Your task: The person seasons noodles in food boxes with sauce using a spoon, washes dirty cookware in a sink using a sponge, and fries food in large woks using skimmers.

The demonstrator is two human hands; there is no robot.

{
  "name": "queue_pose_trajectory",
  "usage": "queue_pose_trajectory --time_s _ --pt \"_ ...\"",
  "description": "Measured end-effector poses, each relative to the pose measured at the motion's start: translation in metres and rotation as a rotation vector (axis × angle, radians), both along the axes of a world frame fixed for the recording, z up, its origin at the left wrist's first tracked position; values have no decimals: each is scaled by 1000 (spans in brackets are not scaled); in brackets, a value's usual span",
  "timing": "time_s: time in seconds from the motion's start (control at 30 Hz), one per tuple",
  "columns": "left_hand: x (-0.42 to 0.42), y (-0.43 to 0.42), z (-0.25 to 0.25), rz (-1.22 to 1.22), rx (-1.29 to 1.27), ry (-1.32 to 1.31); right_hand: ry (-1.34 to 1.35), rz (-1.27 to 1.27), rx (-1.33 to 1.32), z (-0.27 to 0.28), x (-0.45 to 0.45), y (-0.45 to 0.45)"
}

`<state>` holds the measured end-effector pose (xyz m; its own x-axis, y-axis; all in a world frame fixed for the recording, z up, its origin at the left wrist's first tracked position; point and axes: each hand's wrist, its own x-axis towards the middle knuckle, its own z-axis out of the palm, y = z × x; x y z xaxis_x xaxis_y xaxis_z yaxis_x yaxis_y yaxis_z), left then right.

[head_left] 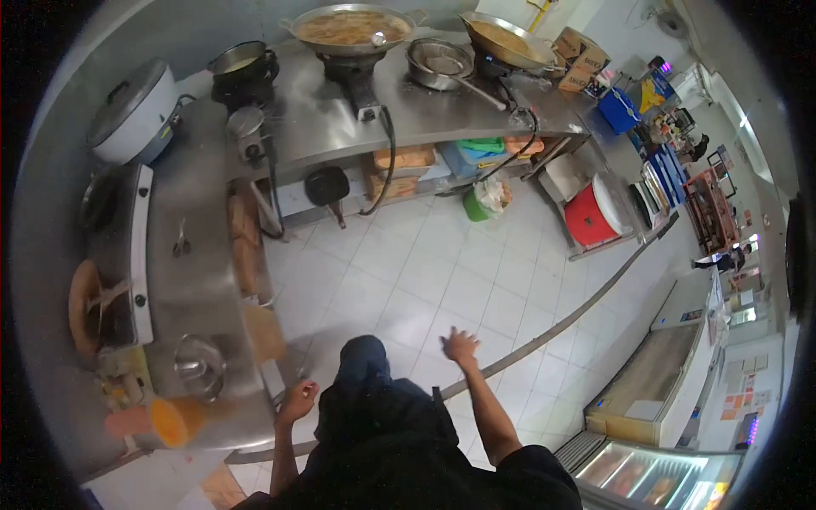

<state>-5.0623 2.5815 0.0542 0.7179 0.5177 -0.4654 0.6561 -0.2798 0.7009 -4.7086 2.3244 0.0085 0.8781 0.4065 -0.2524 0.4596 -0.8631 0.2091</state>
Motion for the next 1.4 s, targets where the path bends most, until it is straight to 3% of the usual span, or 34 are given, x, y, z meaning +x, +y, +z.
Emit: queue_pose_trajectory --time_s 0.03,0.07,0.1,0.13,0.17,0.2,0.23,0.3,0.37,0.4,0.43,0.47,0.5,0.57,0.63,0.7,0.77,0.87,0.9,0.97,1.03,1.1,1.17,1.23,1.3,1.37,1.4 --pt "32 2 0 -32 159 -11 256 27 65 -20 73 -18" --pt "64 6 -1 -41 169 19 516 11 629 -66 149 -43" --pt "103 14 0 -2 69 7 812 -499 1133 1 183 -17" --pt "145 25 4 36 -36 4 420 -201 1213 20 241 15" --pt "189 37 7 75 -146 1 316 -172 1135 48 301 28" --pt "241 48 19 143 -223 -45 151 -94 1249 84 355 62" --pt "300 63 26 205 -299 -96 114 -88 1309 110 414 90" --pt "412 101 17 165 -226 -303 286 -250 1618 177 495 154" --pt "532 145 32 274 -438 -483 434 -213 1716 196 579 203" --pt "595 169 24 342 -311 -592 413 -209 1727 206 608 235" --pt "648 203 32 318 -382 -563 404 -222 1712 212 622 264" --pt "706 237 8 405 -416 -583 513 -159 1684 218 633 290" --pt "762 249 20 550 -228 -791 617 -87 1680 219 645 319" --pt "859 303 3 602 -279 -681 365 183 1289 204 670 371" --pt "905 312 36 481 -452 -684 220 119 946 196 677 415" --pt "935 304 93 324 -496 -663 828 -209 1002 151 705 446" --pt "929 268 150 132 -401 -596 1534 -499 1334 136 717 454" --pt "918 222 190 244 -112 -488 1833 -878 1242 149 750 462" --pt "910 207 191 311 39 -523 1808 -817 1217 153 763 455" --pt "893 177 188 496 80 -550 1751 -714 1162 159 788 420" --pt "874 138 170 816 -56 -602 1490 -393 968 203 798 373" --pt "856 102 128 1052 59 -587 1490 -196 912 235 829 326" --pt "840 54 73 1238 176 -372 1356 20 922 286 864 283" --pt "842 7 35 1195 74 -147 1256 142 930 327 916 247" --pt "870 -24 6 980 -198 -19 924 240 975 354 973 217" --pt "943 -15 14 385 -21 76 612 217 937 368 1042 198" --pt "995 -6 45 387 -156 -39 274 436 835 358 1091 187"
